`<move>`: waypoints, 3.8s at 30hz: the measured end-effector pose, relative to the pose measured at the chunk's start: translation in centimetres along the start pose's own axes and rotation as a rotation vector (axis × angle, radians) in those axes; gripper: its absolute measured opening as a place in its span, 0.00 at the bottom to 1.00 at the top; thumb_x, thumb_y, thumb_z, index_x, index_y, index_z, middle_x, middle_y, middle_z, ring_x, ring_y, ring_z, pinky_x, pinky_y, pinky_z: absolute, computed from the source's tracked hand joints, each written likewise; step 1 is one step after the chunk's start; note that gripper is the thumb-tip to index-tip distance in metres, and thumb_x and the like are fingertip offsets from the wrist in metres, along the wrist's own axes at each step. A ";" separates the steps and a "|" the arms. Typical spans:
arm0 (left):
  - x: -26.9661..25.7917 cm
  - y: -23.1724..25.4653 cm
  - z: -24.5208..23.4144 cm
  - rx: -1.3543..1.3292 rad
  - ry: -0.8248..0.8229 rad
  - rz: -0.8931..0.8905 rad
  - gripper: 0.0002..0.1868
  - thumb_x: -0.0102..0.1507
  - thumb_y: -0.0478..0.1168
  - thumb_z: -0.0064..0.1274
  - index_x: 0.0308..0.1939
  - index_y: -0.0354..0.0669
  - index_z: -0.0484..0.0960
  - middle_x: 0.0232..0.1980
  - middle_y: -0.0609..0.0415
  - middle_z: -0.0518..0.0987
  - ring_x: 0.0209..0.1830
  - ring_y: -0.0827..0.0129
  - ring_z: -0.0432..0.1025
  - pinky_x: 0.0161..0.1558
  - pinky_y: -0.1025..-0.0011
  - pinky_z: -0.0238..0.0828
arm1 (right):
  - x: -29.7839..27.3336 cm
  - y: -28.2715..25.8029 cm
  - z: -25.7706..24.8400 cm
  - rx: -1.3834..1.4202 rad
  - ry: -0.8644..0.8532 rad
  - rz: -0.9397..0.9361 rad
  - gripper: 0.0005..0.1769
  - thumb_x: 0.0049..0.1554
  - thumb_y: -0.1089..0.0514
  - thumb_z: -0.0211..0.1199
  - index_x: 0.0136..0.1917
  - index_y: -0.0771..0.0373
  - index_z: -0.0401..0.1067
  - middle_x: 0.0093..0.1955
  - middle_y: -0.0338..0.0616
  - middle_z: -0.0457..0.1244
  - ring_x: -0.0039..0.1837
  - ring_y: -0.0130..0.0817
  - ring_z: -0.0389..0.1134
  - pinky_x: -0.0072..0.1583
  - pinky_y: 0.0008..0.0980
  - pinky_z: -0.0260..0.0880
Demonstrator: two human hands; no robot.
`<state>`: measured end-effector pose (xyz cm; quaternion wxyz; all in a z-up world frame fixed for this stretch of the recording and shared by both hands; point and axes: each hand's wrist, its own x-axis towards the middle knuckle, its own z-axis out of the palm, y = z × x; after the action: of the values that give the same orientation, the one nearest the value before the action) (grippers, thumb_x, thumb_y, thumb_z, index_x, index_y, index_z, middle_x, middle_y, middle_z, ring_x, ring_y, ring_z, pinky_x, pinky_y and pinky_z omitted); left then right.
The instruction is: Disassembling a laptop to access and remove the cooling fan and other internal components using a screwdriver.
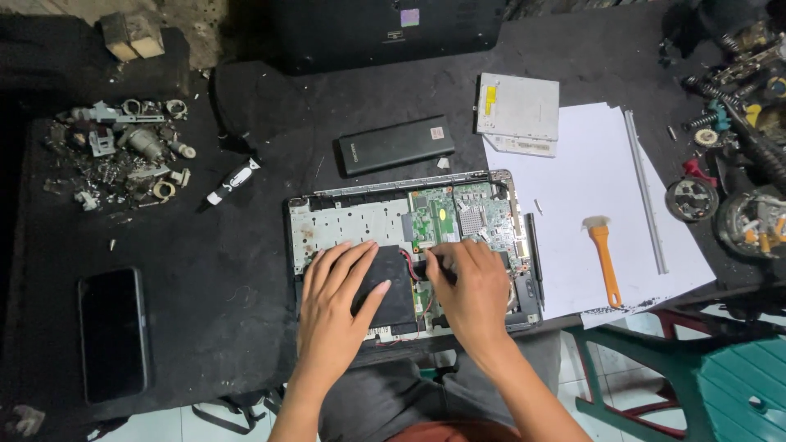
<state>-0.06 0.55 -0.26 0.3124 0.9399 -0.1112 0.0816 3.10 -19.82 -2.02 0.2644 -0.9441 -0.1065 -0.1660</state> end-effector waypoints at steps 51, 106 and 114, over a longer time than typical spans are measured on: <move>7.5 0.2 1.7 0.142 -0.185 0.311 0.05 0.66 0.42 0.57 0.40 0.51 0.87 0.40 0.61 0.80 0.41 0.66 0.71 0.44 0.68 0.66 | 5.7 2.9 -3.9 -0.164 -0.293 -0.509 0.05 0.57 0.63 0.66 0.41 0.55 0.82 0.41 0.36 0.71 0.43 0.32 0.72 0.46 0.30 0.60; 12.1 1.0 -7.6 -0.484 0.247 -0.270 0.15 0.71 0.46 0.47 0.46 0.44 0.86 0.41 0.57 0.86 0.44 0.76 0.78 0.54 0.77 0.70 | -9.9 5.4 -12.8 0.375 -0.087 0.370 0.13 0.57 0.62 0.63 0.55 0.57 0.82 0.48 0.40 0.76 0.54 0.33 0.74 0.58 0.35 0.74; 8.0 7.0 -6.1 -0.503 0.143 0.289 0.08 0.64 0.23 0.54 0.42 0.36 0.85 0.47 0.45 0.86 0.49 0.60 0.82 0.57 0.65 0.80 | -5.3 0.4 -11.8 0.771 -0.203 0.302 0.21 0.59 0.58 0.61 0.66 0.58 0.75 0.51 0.40 0.74 0.53 0.29 0.74 0.56 0.30 0.73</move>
<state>5.28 -2.46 10.36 0.5276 0.7993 -0.2383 0.1613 -4.73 -27.05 5.34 0.6074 -0.7928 -0.0470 0.0204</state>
